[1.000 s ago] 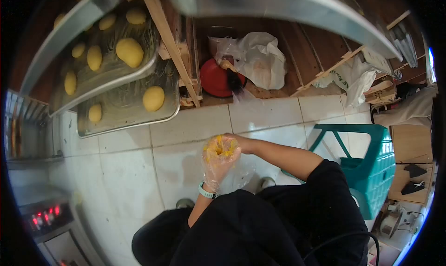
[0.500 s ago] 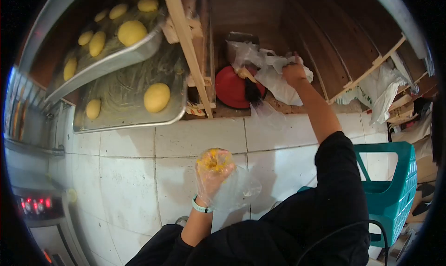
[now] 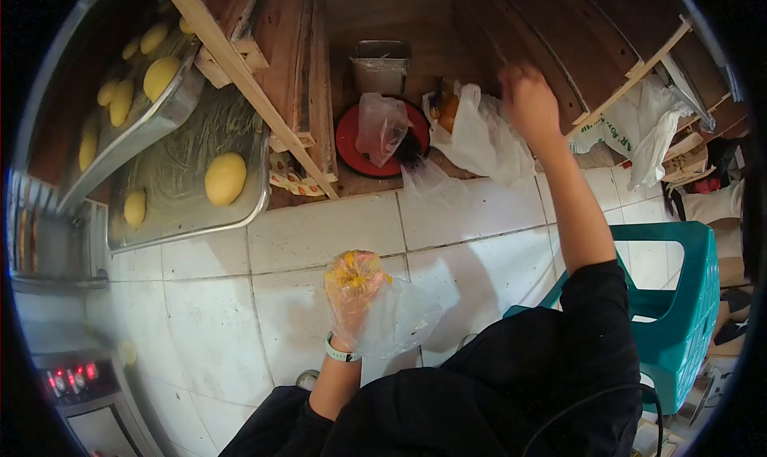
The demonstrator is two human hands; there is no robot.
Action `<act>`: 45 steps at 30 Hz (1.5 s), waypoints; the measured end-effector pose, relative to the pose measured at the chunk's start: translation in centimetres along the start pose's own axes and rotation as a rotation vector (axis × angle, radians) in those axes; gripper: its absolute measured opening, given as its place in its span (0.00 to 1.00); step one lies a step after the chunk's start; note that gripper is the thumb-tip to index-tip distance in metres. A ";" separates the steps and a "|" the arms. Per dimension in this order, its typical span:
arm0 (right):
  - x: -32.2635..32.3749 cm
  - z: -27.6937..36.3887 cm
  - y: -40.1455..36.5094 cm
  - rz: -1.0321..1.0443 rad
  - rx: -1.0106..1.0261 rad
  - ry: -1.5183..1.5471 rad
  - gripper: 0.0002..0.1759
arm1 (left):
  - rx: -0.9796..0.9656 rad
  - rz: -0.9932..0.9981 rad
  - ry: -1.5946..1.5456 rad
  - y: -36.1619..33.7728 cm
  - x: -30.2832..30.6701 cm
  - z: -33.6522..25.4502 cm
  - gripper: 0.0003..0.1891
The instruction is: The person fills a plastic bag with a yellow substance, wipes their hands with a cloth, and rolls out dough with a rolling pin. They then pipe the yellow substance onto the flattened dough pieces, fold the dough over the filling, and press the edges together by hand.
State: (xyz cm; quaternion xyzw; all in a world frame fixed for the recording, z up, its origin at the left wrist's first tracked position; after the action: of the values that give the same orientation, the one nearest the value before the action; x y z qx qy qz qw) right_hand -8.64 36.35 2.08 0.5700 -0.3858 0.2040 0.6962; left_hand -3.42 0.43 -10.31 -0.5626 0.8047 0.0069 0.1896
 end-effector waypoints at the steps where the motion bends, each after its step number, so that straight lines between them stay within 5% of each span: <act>1: -0.9 0.7 1.5 -0.099 0.095 0.173 0.12 | -0.057 0.002 0.060 0.1 0.0 0.0 0.15; 2: -2.3 1.4 2.7 -0.193 0.185 0.347 0.12 | -0.108 0.004 0.123 0.0 0.0 0.0 0.16; 4: -8.4 2.7 3.4 0.211 -0.027 0.746 0.12 | -0.075 0.003 0.119 -0.3 0.0 0.3 0.16; 5: -11.2 2.0 2.7 0.208 -0.025 0.750 0.12 | -0.049 0.004 0.111 -0.3 0.1 0.4 0.16; 7: -15.3 1.5 1.0 0.642 0.014 0.267 0.22 | -0.073 -0.021 0.159 -0.5 0.3 -0.2 0.16; 9: -14.1 0.3 -1.7 0.813 -0.291 0.002 0.40 | -0.087 -0.045 0.209 -0.9 0.9 -0.4 0.16; 13: -17.4 -4.9 -3.6 0.463 -0.371 -0.390 0.47 | -0.059 -0.143 0.049 -1.7 2.9 -0.1 0.15; 16: -18.3 -3.9 -1.4 0.704 -0.184 -0.259 0.51 | -0.030 -0.155 0.055 -2.1 3.9 0.8 0.14; 19: -19.3 -0.2 0.5 0.890 -0.335 -0.077 0.50 | -0.037 -0.208 0.122 -1.9 4.0 0.8 0.13; 24: -22.2 0.2 1.2 0.511 -0.328 -0.364 0.37 | -0.025 -0.197 0.106 -1.3 2.7 0.2 0.13; 31: -21.9 -0.9 0.9 0.623 -0.348 -0.114 0.25 | -0.014 -0.216 0.139 -1.3 1.9 0.5 0.14; 37: -18.1 -1.3 -2.1 0.406 -0.036 0.007 0.16 | -0.019 -0.168 0.143 -1.6 2.4 1.0 0.14; 39: -13.9 -1.7 -3.5 0.061 0.339 0.215 0.10 | -0.009 -0.175 0.107 -1.9 2.3 1.3 0.13; 43: -11.7 -0.1 -8.1 0.252 0.708 0.270 0.15 | -0.004 -0.128 0.217 -1.5 1.1 1.4 0.08; 45: -11.9 0.7 -10.5 0.279 0.565 0.299 0.21 | -0.005 -0.123 0.263 -1.2 0.9 1.6 0.08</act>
State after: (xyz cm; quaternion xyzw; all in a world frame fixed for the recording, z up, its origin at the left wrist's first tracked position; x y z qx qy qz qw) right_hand -8.64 34.75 -13.76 0.6456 -0.2822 0.4772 0.5252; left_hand -2.13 -0.45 -11.86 -0.6073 0.7866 -0.0764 0.0813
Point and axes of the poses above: each hand's wrist, its own y-axis towards the middle knuckle, its own x-axis out of the back of the hand, z = x × y, the point moved 3 cm from there along y, towards the middle knuckle, and after that the axes turned 1 degree about -z, right-handed, at the moved point
